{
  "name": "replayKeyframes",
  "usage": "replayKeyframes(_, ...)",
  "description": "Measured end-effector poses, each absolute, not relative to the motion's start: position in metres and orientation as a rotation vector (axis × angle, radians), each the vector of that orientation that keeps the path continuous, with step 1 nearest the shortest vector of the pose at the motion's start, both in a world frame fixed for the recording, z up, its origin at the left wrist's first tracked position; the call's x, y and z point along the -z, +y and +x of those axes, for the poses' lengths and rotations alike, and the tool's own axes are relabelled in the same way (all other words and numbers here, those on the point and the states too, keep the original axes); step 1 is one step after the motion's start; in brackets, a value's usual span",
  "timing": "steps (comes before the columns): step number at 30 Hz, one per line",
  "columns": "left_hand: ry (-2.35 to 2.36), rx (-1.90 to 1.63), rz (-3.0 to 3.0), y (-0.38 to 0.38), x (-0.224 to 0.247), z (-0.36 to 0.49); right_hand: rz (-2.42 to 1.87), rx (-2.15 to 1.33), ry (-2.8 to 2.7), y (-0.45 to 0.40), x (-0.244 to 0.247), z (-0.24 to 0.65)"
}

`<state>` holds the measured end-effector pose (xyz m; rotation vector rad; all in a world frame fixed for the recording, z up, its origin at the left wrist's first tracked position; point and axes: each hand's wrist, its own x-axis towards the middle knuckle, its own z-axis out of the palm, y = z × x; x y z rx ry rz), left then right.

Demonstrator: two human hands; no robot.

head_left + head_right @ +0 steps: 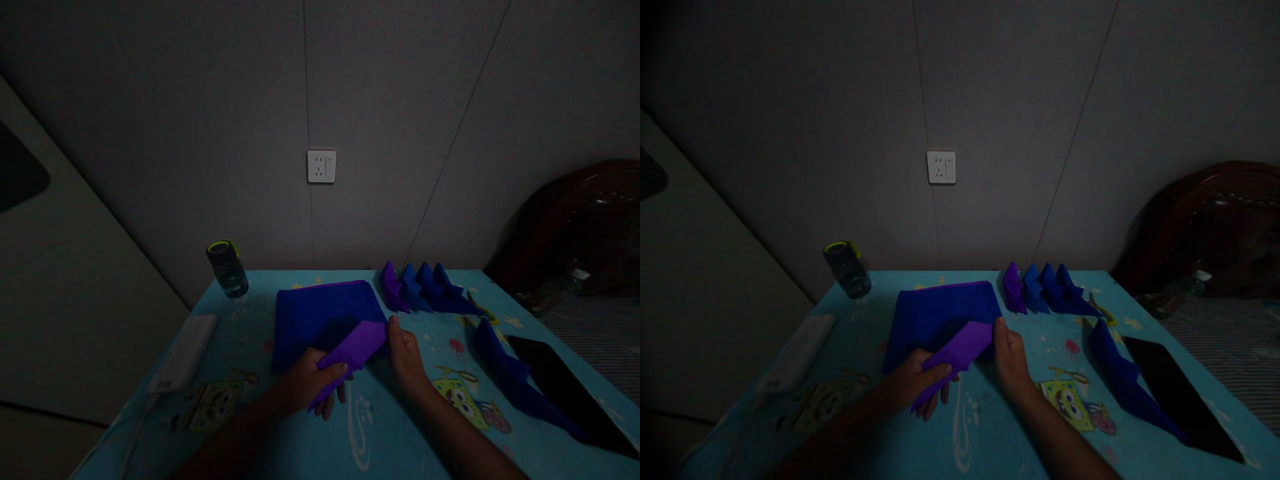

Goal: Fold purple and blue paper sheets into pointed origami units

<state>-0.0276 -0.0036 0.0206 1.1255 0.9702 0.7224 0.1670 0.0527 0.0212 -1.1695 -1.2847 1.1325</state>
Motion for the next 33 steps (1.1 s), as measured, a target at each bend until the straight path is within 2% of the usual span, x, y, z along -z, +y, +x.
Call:
replayKeyframes(5, 0.979, -0.718, 1.087, -0.004, -0.022, -0.029, -1.116, -1.103, -1.369, 0.056, -0.021, 0.170)
replayKeyframes(11, 0.988, -0.738, 1.057, -0.004, -0.023, -0.028, -1.000, -1.212, -1.758, 0.054, -0.018, 0.170)
replayKeyframes(16, 1.026, -0.780, 1.062, -0.003, -0.016, -0.024, -1.022, -1.234, -1.760, 0.050, -0.017, 0.166)
replayKeyframes(23, 1.306, -1.106, 1.585, -0.006, -0.011, -0.026, -1.198, -1.247, -1.542, 0.055, -0.013, 0.165)
replayKeyframes(27, 1.224, -1.031, 1.823, -0.006, -0.015, -0.028, -1.146, -1.276, -1.644, 0.053, -0.012, 0.163)
replayKeyframes(33, 1.203, -1.008, 1.732, -0.005, -0.013, -0.025, -1.030, -1.112, -1.918, 0.046, -0.011, 0.159)
